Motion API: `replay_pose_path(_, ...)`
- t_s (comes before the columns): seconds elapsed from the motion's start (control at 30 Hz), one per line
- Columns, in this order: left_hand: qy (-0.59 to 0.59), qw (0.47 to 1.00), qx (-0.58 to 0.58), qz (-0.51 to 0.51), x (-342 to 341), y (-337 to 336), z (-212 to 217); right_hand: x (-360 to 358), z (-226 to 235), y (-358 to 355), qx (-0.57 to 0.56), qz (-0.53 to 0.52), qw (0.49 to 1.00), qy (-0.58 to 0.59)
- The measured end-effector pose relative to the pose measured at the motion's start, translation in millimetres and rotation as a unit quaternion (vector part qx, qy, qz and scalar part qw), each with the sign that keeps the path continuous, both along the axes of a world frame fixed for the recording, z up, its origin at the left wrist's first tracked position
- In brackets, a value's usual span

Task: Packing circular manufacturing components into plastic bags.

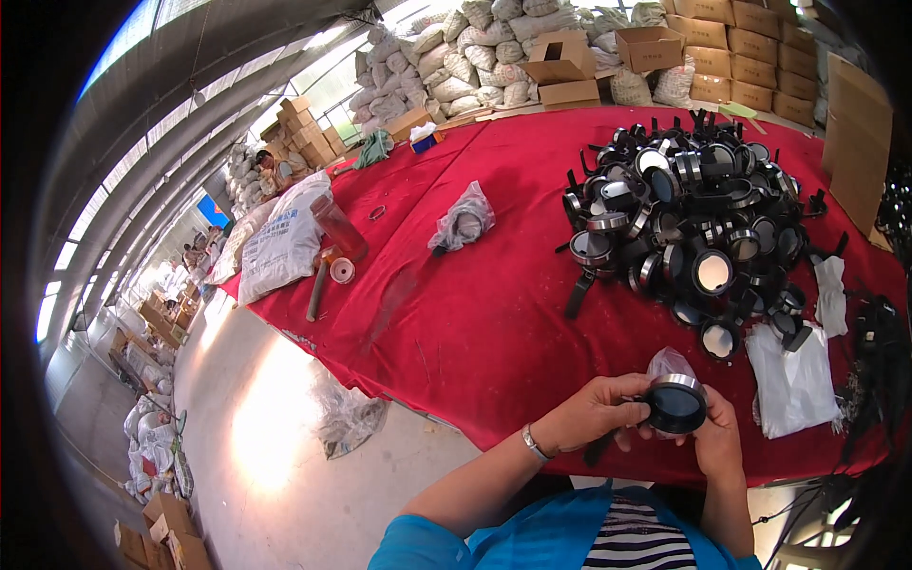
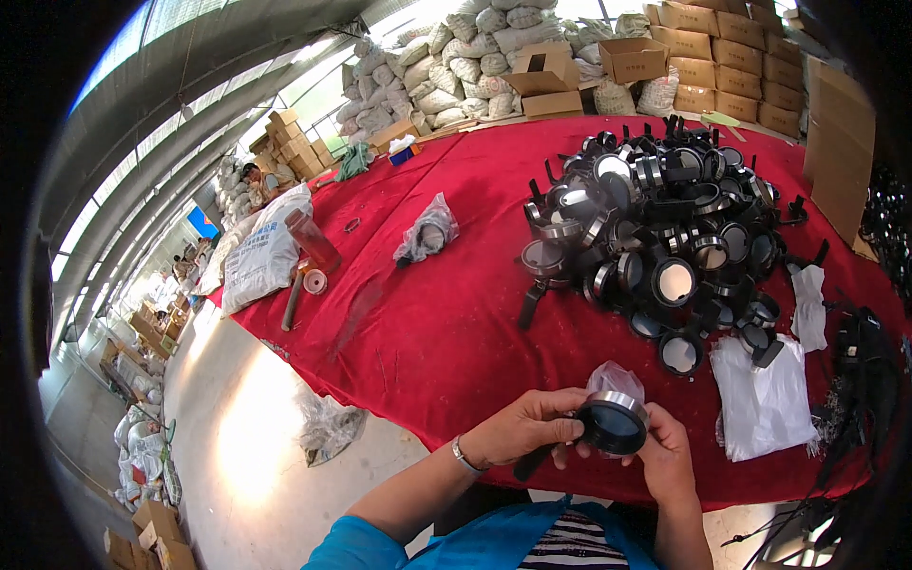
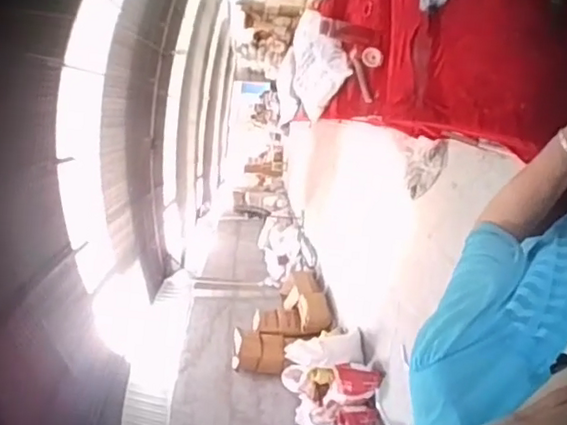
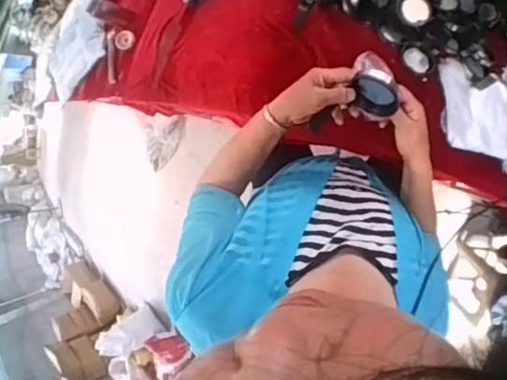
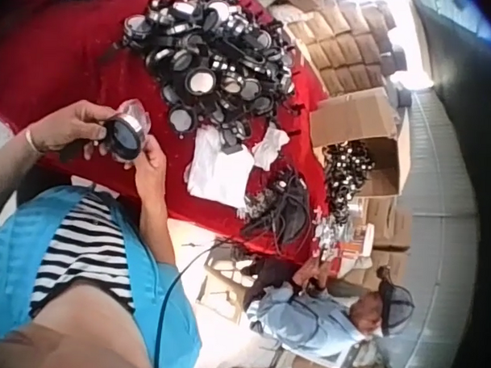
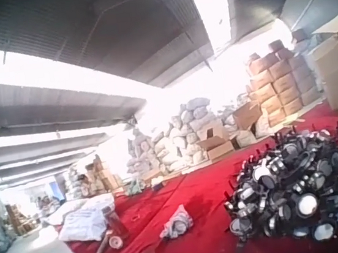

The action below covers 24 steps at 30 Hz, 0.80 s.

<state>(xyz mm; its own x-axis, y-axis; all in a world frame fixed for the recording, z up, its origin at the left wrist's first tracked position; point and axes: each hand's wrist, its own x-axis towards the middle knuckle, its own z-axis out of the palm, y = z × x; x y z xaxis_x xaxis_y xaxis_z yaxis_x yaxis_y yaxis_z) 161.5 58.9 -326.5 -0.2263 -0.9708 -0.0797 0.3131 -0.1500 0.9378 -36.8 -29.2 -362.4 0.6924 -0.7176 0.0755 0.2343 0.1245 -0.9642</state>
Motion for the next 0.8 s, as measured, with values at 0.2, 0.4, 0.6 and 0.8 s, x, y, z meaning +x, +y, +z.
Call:
replay_pose_path(0.2,-0.15,0.978,-0.066,0.128,-5.4,0.8,-1.4,3.3,3.3,-3.9,0.058,-0.101,0.991,-0.069)
replay_pose_path(0.4,-0.343,0.903,-0.145,0.215,-14.5,-1.5,-2.4,3.0,1.8,-0.4,-0.069,-0.148,0.986,-0.031)
replay_pose_path(0.6,-0.522,0.772,-0.243,0.268,-24.3,-1.4,-7.3,7.9,-1.2,7.1,-0.194,-0.185,0.963,0.004)
replay_pose_path(0.8,-0.608,0.742,-0.182,0.218,-24.2,-6.7,-16.7,20.8,7.3,21.7,-0.526,-0.112,0.842,0.047)
